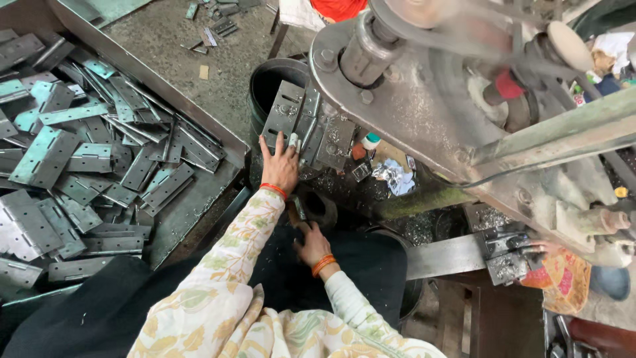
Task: The person operates a manual press machine to shape metal pieces. They repeatedly place metal blanks into the press, activate the machine, and remove the finished pieces, placing them into a collection bin.
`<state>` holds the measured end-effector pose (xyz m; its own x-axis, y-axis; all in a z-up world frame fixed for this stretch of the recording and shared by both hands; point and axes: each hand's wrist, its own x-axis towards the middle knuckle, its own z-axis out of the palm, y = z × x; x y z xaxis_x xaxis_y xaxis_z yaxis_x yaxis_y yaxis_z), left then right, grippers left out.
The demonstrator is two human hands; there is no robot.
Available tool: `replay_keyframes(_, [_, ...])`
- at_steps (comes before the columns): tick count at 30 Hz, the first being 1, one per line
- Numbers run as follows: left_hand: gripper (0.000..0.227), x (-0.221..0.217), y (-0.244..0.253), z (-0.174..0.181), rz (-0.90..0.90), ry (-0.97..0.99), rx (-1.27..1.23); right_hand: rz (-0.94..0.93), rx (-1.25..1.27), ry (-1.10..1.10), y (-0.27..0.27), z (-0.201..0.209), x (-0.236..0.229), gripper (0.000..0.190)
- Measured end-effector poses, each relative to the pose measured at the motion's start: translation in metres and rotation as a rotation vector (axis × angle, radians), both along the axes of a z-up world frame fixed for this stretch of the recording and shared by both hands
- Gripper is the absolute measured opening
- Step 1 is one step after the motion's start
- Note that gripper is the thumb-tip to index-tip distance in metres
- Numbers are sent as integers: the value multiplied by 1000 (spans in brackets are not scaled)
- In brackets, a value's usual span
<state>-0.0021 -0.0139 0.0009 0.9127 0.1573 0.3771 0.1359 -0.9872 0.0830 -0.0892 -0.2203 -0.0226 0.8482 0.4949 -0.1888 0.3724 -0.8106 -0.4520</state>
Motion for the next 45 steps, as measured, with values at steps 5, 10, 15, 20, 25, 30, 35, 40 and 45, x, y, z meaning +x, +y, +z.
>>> replay_keyframes(5, [43, 17, 1, 1, 10, 142, -53, 81, -102, -16, 12, 46, 29, 48])
replay_keyframes(10, [44, 42, 1, 9, 35, 128, -25, 50, -93, 27, 14, 43, 17, 53])
replay_keyframes(15, [49, 39, 8, -4, -1, 99, -73, -57, 84, -39, 3, -6, -22, 33])
replay_keyframes(20, [45, 42, 7, -19, -7, 2, -108, 16, 27, -3, -2, -3, 5, 45])
replay_keyframes(25, [37, 62, 3, -30, -15, 42, -127, 100, -83, -9, 10, 38, 42, 50])
replay_keyframes(30, [34, 93, 3, -23, -21, 90, -166, 66, -200, 17, 17, 38, 33, 56])
replay_keyframes(35, [38, 82, 7, -25, -36, 74, -115, -47, 176, -97, 4, -8, -17, 31])
replay_keyframes(40, [43, 59, 4, -28, -41, 23, -87, -35, 86, -8, -3, -13, -16, 30])
replay_keyframes(45, [46, 60, 8, -23, -41, 123, -71, 96, -28, -56, 6, 27, 28, 48])
